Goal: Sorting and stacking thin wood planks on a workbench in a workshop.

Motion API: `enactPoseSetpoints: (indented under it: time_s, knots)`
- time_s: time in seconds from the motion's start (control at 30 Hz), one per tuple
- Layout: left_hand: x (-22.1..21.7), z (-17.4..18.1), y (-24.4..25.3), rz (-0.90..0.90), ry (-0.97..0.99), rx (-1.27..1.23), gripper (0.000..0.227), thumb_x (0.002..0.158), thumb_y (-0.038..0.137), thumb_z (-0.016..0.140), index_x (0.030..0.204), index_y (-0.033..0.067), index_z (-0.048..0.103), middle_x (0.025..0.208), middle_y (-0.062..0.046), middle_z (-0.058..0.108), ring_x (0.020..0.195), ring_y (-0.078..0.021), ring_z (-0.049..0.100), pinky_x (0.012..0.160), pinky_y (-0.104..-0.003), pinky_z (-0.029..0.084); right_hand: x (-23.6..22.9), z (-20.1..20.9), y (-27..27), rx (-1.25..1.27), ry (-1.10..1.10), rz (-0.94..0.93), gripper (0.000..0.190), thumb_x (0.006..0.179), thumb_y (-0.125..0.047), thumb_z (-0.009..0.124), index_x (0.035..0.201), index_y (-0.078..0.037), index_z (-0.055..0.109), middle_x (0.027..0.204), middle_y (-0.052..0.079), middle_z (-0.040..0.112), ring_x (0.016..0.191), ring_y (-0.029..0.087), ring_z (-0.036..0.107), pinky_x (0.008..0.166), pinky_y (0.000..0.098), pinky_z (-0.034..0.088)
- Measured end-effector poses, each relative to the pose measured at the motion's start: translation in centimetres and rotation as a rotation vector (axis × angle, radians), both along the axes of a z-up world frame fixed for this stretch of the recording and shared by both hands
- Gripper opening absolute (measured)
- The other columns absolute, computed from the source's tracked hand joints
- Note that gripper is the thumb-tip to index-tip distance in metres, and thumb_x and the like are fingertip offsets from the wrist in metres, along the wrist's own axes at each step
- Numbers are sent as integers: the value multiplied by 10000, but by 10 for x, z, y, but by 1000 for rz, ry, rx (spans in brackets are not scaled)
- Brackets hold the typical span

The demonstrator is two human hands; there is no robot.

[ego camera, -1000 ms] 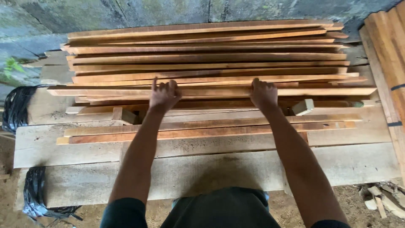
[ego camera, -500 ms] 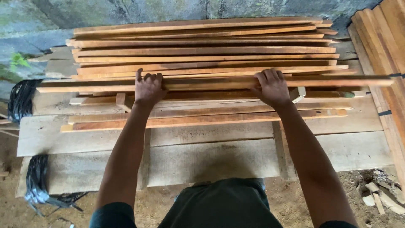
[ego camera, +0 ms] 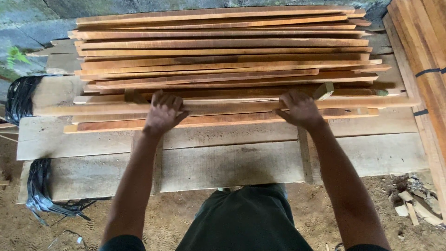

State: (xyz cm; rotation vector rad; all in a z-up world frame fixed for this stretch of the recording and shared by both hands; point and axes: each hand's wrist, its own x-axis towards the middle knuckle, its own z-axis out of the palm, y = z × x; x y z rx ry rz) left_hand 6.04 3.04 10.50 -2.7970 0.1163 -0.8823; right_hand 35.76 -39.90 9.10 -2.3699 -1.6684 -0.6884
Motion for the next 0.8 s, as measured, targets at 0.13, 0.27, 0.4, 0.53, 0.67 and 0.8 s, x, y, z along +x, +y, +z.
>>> enactPoseSetpoints:
  time_s: [0.13,0.27,0.4,0.53,0.67,0.8]
  knots:
    - [-14,-28,-23,77,-59,-17,306,816,438,696,894,182,547,632,0,597,593,-202,668,786,-372,535,-23,-18,-9,-33,27,-31,322,851,-381,758,1043,-185,590,770,32,672,709,255,743,697,350,604]
    - [-26,-21,-41,158,51,-173,443,792,502,741,1026,161,583,797,-24,670,788,-221,713,913,-415,475,-52,3,-14,-22,279,-80,557,750,-399,833,1208,-175,610,971,127,713,948,359,733,839,504,601]
    - [-27,-46,-48,66,-27,-143,495,807,568,748,1050,152,632,905,-46,581,898,-241,631,956,-471,428,-41,-30,-23,-114,269,-38,443,862,-529,775,1099,-166,686,949,61,627,912,290,708,819,450,599]
    - [-50,-55,-53,42,78,-102,570,700,506,820,1048,111,604,944,-78,607,947,-270,648,1053,-534,428,-50,-47,-30,-96,159,-16,438,849,-496,758,1141,-185,661,913,33,586,841,261,693,770,420,589]
    - [-57,-89,-64,210,103,-139,466,798,472,799,1032,144,565,777,-26,631,815,-206,698,1130,-535,386,-55,-81,-31,-73,98,-10,438,890,-504,701,1167,-173,628,899,39,617,794,244,702,709,382,577]
    - [-70,-100,-75,240,233,-358,640,890,645,641,1184,78,593,1145,-111,674,1127,-271,658,1091,-589,399,-81,-65,-27,-62,193,23,497,950,-504,641,1272,-131,581,990,82,589,896,284,678,799,431,555]
